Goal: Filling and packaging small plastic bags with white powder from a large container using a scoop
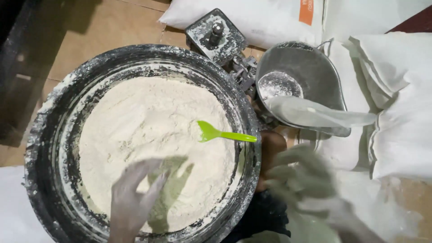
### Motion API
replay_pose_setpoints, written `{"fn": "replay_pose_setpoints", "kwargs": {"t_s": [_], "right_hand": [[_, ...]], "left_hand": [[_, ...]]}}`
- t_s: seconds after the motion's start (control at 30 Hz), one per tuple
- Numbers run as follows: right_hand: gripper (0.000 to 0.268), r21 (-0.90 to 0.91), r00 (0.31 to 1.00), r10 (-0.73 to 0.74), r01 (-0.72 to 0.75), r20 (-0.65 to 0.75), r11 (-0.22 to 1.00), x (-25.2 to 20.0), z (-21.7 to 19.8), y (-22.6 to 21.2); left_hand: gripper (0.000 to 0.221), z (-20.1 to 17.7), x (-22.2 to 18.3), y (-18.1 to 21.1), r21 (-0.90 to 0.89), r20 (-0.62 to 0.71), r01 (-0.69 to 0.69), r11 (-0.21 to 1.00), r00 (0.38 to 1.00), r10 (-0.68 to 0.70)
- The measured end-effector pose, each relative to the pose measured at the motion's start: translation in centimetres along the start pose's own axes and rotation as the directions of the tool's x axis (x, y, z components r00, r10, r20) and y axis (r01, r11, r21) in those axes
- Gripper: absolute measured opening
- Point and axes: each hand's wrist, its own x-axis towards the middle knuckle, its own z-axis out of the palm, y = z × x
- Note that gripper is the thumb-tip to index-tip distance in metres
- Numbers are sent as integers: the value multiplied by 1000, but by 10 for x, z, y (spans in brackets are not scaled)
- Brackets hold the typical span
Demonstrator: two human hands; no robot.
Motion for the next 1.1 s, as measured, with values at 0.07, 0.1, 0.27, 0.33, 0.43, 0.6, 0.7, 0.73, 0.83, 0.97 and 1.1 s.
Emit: {"fn": "replay_pose_setpoints", "kwargs": {"t_s": [0.07, 0.1, 0.27, 0.33, 0.43, 0.6, 0.7, 0.73, 0.83, 0.97, 1.1], "right_hand": [[23, 150, 960, -280, 272, 31, 951, 15, 37, -29], [23, 143, 960, -277, 271, 28, 952, 13, 41, -31], [15, 271, 997, -66, 75, -45, 960, 13, -7, -18], [16, -90, 986, 43, -58, -162, 994, -4, -62, 5], [28, -240, 931, 161, -247, -327, 939, -18, -113, 48], [57, 2, 708, 705, -706, -48, 708, 32, -126, 49], [59, -53, 779, 603, -604, 175, 795, 43, -100, 80], [35, -125, 819, 545, -530, 180, 838, 40, -89, 99], [25, -217, 892, 438, -407, 115, 887, 56, -81, 118], [22, -80, 938, 347, -347, -22, 934, 82, -91, 94], [11, 23, 990, 86, -84, -112, 996, 103, -125, 31]], "left_hand": [[39, 10, -27, -24, -52, 16, 228, 972, 974, -228], [39, 13, -33, -36, -54, 17, 221, 974, 975, -220], [34, 10, -35, -29, -109, -157, -113, 988, 983, 95], [35, 9, -16, 9, -126, -157, -224, 966, 966, 204], [41, 16, 13, 82, -141, -134, -412, 900, 909, 395], [40, 37, 60, 215, -156, 94, -510, 846, 845, 527], [35, 82, 93, 256, -163, 211, -734, 660, 627, 750], [24, 111, 110, 255, 46, 131, -781, 623, 623, 771], [18, 135, 158, 269, 258, 131, -726, 638, 680, 721], [25, 94, 171, 280, 261, 149, -562, 785, 827, 542], [6, 18, 144, 267, 380, 34, -721, 579, 637, 770]]}}
